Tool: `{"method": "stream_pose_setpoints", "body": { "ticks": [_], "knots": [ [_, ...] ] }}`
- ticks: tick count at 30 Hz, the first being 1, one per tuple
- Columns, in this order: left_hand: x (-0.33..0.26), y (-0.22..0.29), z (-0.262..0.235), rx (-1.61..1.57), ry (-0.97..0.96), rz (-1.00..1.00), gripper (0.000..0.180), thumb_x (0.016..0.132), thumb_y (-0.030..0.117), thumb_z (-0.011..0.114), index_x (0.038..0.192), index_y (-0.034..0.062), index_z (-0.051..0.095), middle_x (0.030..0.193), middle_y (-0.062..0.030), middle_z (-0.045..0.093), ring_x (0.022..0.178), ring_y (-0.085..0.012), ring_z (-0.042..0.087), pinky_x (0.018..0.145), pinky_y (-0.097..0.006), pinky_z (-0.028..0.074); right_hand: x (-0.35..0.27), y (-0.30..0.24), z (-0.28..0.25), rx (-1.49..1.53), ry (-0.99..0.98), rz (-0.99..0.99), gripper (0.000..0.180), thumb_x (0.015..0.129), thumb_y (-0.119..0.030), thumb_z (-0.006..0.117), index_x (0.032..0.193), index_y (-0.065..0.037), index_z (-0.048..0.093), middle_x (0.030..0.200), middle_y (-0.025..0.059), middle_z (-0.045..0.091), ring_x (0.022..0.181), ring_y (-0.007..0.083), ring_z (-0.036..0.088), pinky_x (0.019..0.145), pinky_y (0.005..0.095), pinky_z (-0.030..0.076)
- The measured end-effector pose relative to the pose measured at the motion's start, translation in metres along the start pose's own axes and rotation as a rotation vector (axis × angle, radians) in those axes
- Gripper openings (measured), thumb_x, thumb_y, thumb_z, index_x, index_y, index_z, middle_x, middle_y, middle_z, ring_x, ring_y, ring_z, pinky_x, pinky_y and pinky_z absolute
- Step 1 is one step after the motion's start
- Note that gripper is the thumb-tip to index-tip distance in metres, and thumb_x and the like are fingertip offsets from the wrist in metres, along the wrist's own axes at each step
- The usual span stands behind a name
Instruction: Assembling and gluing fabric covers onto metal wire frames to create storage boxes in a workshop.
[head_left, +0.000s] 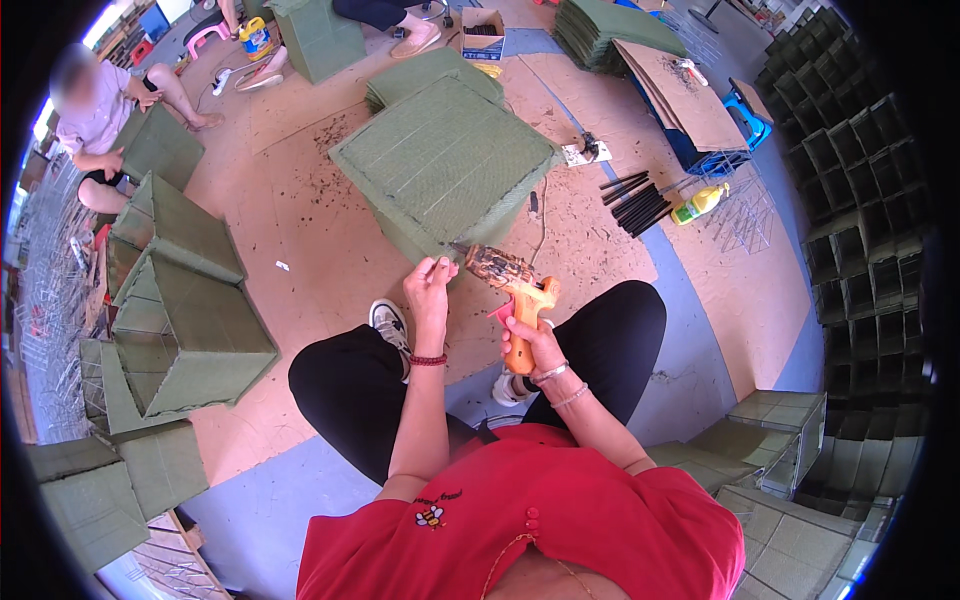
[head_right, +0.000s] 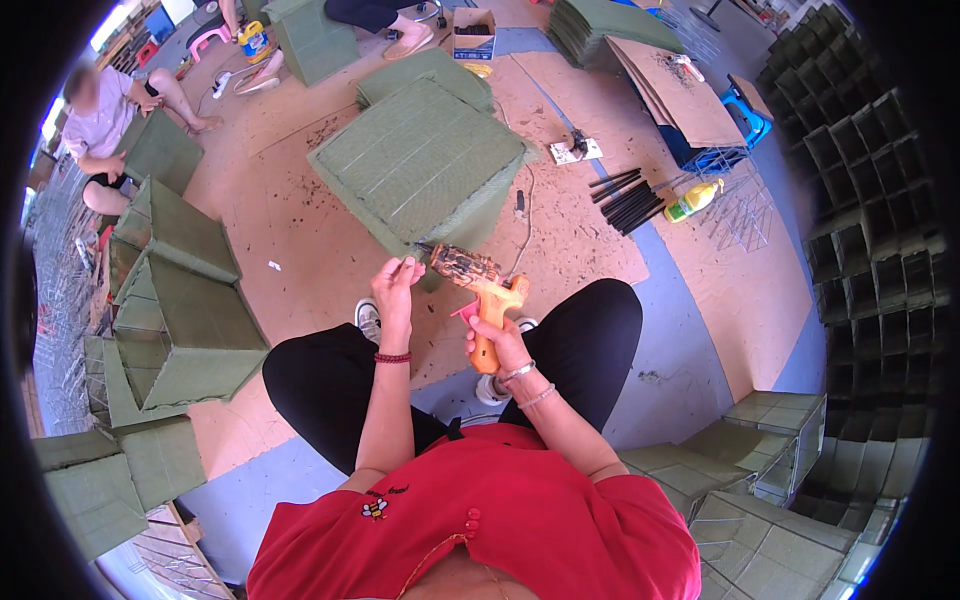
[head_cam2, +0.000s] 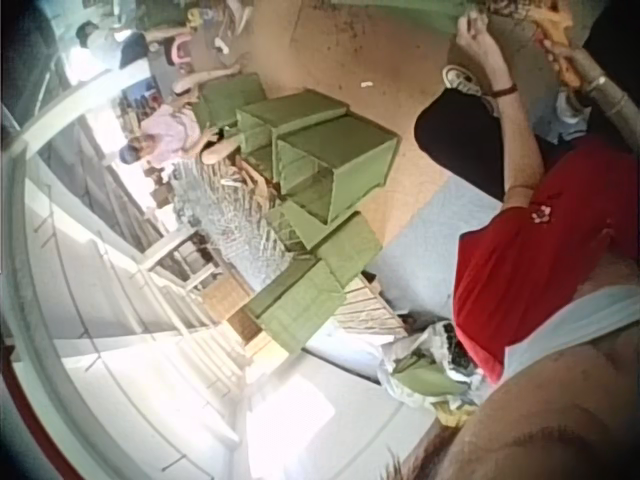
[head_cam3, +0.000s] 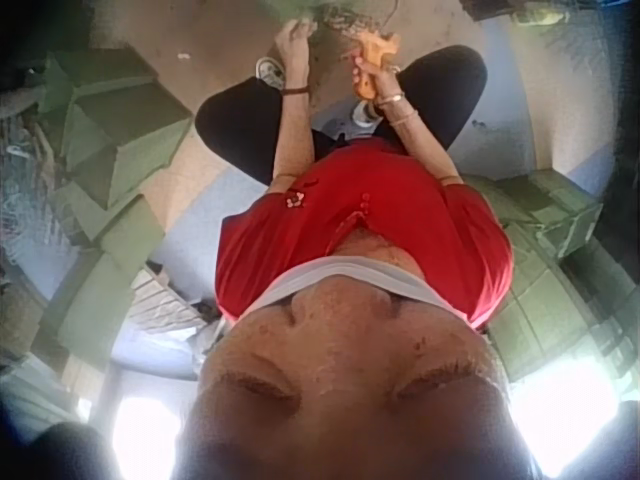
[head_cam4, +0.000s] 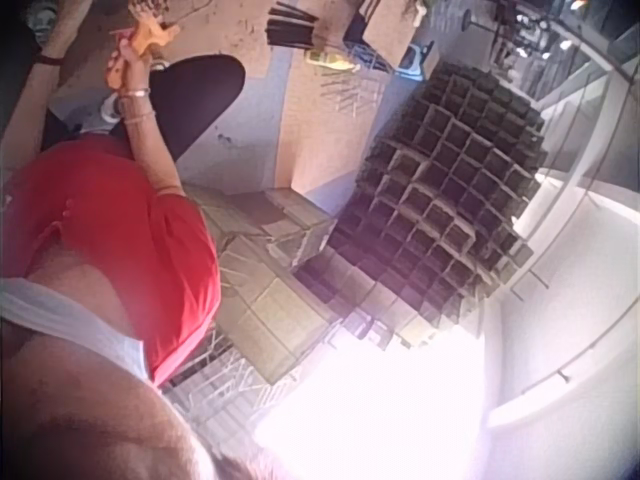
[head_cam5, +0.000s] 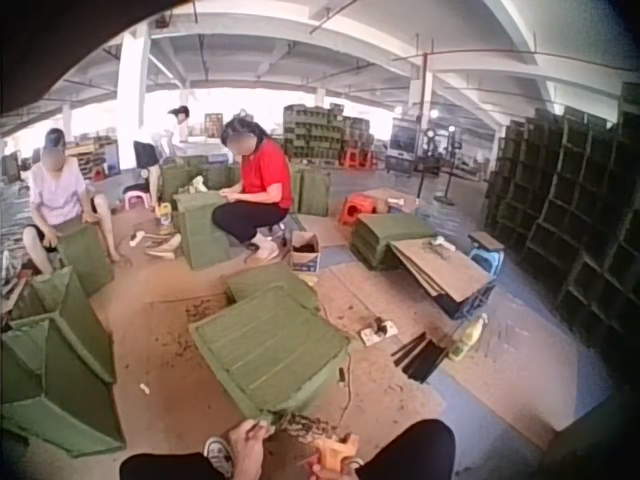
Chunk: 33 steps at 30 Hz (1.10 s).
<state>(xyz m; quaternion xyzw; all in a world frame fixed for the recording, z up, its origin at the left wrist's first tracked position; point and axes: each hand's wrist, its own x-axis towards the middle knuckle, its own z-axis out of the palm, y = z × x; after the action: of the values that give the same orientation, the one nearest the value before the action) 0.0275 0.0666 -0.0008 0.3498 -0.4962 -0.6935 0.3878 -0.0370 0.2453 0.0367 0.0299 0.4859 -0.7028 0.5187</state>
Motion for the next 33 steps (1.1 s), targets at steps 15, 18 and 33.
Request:
{"method": "stream_pose_setpoints", "body": {
  "ticks": [15,18,33],
  "knots": [
    [0.0,0.007,0.002,0.038,-0.012,-0.01,0.015,0.087,0.014,0.059,0.078,0.0021,0.06,0.074,-0.0061,0.064,0.07,-0.0124,0.063,0.066,-0.024,0.048,0.013,0.0,-0.018,-0.048,0.025,-0.069,0.019,0.081,-0.014,0.064,0.092,-0.006,0.051,0.067,0.0048,0.055,0.053,0.017,0.055,0.049,0.0311,0.048],
    [0.001,0.005,0.0,0.092,0.003,-0.003,0.016,0.087,0.014,0.059,0.076,0.0021,0.059,0.074,-0.0061,0.064,0.07,-0.0121,0.062,0.066,-0.024,0.048,0.008,0.014,-0.019,0.087,0.117,-0.005,0.017,0.081,-0.014,0.065,0.09,-0.006,0.052,0.067,0.0052,0.056,0.052,0.0165,0.056,0.048,0.0298,0.048],
    [0.0,0.003,0.005,0.037,0.026,0.007,0.018,0.087,0.013,0.059,0.072,0.0037,0.056,0.072,-0.0042,0.063,0.069,-0.011,0.062,0.066,-0.024,0.048,0.011,-0.002,0.002,0.078,0.033,-0.064,0.023,0.084,-0.02,0.063,0.095,-0.006,0.049,0.068,0.0067,0.055,0.053,0.0184,0.054,0.048,0.0314,0.045]
  ]
}}
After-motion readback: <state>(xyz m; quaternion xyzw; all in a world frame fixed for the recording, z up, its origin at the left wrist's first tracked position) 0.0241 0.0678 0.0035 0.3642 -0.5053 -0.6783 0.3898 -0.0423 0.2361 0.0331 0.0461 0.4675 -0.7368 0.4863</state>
